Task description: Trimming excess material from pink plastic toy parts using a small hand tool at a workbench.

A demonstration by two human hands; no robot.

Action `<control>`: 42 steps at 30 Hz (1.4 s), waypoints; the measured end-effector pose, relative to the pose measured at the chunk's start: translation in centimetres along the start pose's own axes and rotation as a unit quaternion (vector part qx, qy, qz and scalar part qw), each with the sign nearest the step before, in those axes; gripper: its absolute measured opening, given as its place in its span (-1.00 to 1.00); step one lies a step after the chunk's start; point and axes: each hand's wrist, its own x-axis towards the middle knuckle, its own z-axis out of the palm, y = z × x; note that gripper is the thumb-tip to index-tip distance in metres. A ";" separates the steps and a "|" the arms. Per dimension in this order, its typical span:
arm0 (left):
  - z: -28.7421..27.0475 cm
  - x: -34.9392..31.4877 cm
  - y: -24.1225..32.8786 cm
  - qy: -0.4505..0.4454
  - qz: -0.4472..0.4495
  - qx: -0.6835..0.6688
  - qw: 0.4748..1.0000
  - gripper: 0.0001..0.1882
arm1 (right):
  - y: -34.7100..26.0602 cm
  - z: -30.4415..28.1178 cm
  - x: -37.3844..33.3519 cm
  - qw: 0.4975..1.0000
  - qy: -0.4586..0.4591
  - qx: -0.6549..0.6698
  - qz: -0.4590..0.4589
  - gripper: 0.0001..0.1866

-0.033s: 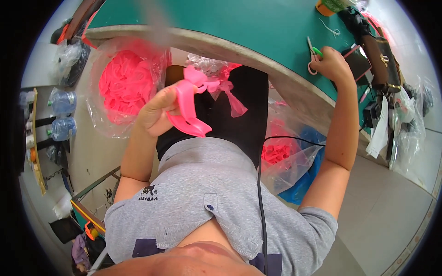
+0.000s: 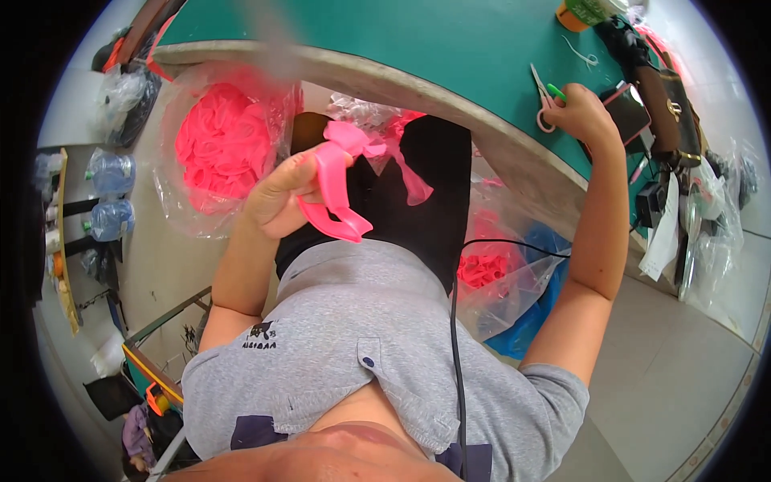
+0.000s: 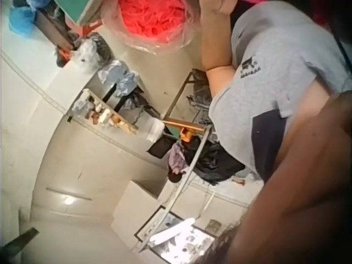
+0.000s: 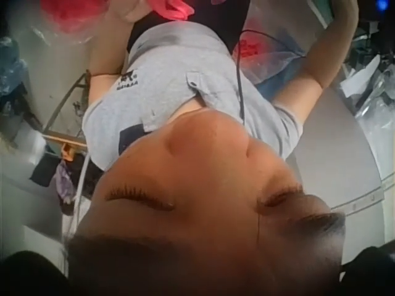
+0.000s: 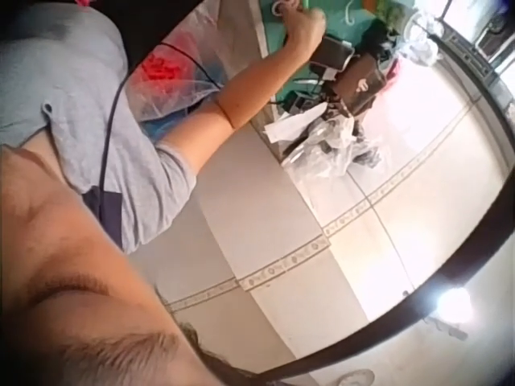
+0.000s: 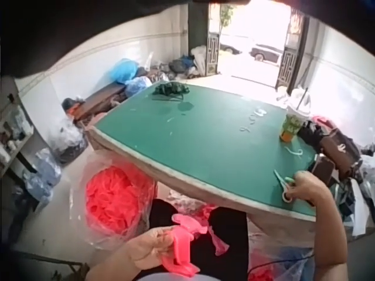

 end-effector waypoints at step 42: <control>4.8 0.2 -2.4 0.187 0.275 0.211 0.919 -0.62 | -15.6 4.1 -11.7 0.822 -0.217 0.501 -0.162 -0.66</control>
